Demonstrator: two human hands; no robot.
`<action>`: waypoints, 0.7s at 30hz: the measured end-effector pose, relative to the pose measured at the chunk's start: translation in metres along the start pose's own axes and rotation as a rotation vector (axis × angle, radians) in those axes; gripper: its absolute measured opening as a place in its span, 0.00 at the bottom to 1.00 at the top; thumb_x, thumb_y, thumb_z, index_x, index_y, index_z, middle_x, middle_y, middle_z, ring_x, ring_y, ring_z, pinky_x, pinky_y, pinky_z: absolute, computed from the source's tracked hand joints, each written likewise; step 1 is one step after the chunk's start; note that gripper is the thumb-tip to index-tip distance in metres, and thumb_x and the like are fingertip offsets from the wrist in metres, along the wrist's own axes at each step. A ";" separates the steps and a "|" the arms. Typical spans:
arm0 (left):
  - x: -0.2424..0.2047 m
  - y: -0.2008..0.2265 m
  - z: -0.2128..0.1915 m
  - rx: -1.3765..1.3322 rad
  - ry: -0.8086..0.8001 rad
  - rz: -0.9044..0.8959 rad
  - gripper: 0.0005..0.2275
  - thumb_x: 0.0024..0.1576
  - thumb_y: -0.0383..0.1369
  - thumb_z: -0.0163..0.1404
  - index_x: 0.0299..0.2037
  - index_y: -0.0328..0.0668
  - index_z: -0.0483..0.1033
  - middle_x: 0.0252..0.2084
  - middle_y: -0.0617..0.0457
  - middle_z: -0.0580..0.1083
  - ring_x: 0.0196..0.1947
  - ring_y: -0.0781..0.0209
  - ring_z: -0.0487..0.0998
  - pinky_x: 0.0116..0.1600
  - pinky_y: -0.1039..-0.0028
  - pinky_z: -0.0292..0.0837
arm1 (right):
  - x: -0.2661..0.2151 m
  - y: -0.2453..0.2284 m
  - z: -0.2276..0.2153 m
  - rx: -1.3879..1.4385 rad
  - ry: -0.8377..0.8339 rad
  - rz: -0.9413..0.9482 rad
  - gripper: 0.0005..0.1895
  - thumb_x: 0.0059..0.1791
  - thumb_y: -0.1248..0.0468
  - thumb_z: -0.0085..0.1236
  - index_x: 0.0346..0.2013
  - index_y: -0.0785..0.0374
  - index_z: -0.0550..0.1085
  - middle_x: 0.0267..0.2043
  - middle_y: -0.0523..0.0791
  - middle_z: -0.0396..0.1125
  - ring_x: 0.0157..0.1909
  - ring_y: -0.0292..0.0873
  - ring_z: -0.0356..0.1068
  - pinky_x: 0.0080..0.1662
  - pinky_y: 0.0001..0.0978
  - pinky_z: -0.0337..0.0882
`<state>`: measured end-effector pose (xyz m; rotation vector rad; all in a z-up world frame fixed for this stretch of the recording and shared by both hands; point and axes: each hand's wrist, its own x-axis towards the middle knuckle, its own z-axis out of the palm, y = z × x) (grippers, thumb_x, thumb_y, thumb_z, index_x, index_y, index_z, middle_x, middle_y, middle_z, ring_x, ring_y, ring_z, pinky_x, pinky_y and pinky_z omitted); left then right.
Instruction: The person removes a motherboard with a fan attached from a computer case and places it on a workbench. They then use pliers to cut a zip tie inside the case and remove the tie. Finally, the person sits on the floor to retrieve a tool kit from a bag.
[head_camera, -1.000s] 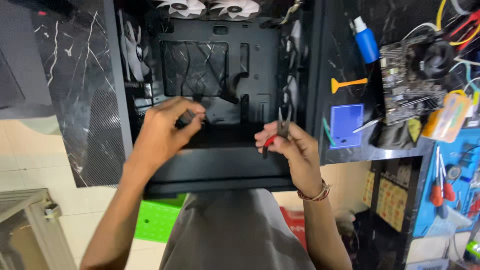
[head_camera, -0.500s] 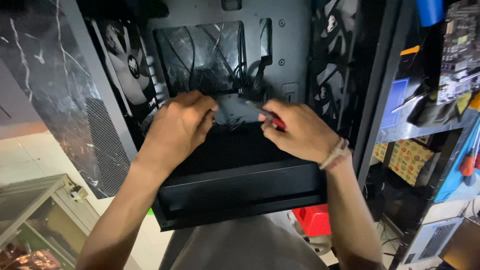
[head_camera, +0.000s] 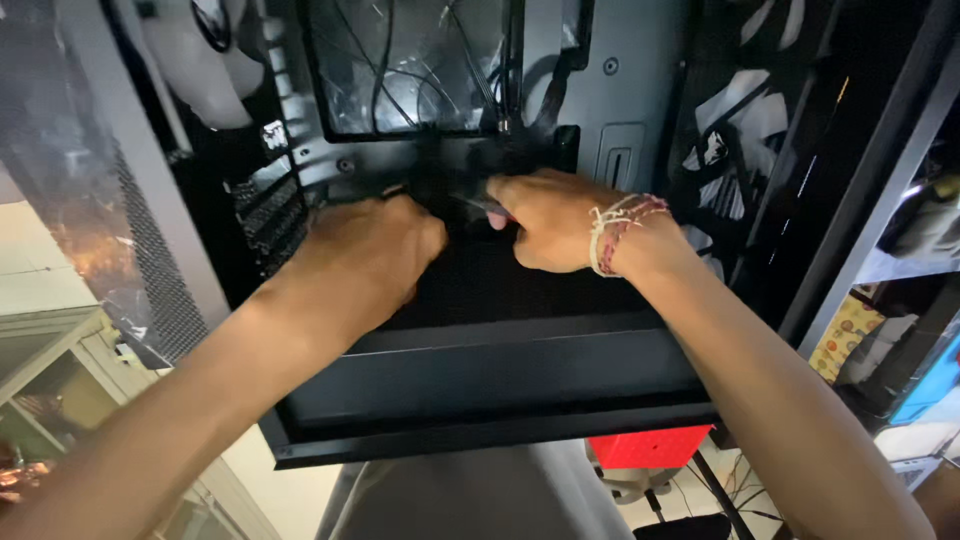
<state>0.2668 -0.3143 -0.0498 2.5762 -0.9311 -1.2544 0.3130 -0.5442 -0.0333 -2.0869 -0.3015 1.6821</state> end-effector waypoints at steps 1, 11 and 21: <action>0.004 0.002 -0.006 -0.001 0.000 0.004 0.06 0.61 0.30 0.58 0.31 0.49 0.85 0.30 0.48 0.83 0.32 0.45 0.87 0.32 0.59 0.84 | 0.002 0.002 0.004 0.001 0.000 0.004 0.18 0.49 0.69 0.51 0.53 0.64 0.78 0.48 0.56 0.80 0.57 0.65 0.79 0.56 0.62 0.78; 0.073 0.020 -0.038 -0.204 -0.254 0.222 0.07 0.56 0.20 0.61 0.43 0.36 0.84 0.40 0.37 0.82 0.41 0.35 0.86 0.41 0.49 0.84 | 0.011 -0.002 -0.006 -0.105 0.123 0.237 0.17 0.49 0.65 0.50 0.52 0.59 0.76 0.46 0.54 0.79 0.51 0.64 0.79 0.48 0.60 0.77; 0.090 0.006 0.023 -0.084 -0.134 0.314 0.02 0.57 0.23 0.63 0.37 0.37 0.84 0.36 0.40 0.84 0.38 0.40 0.87 0.38 0.55 0.85 | 0.045 0.030 0.008 -0.168 0.189 0.274 0.20 0.50 0.53 0.56 0.44 0.65 0.85 0.45 0.59 0.81 0.53 0.67 0.81 0.51 0.65 0.80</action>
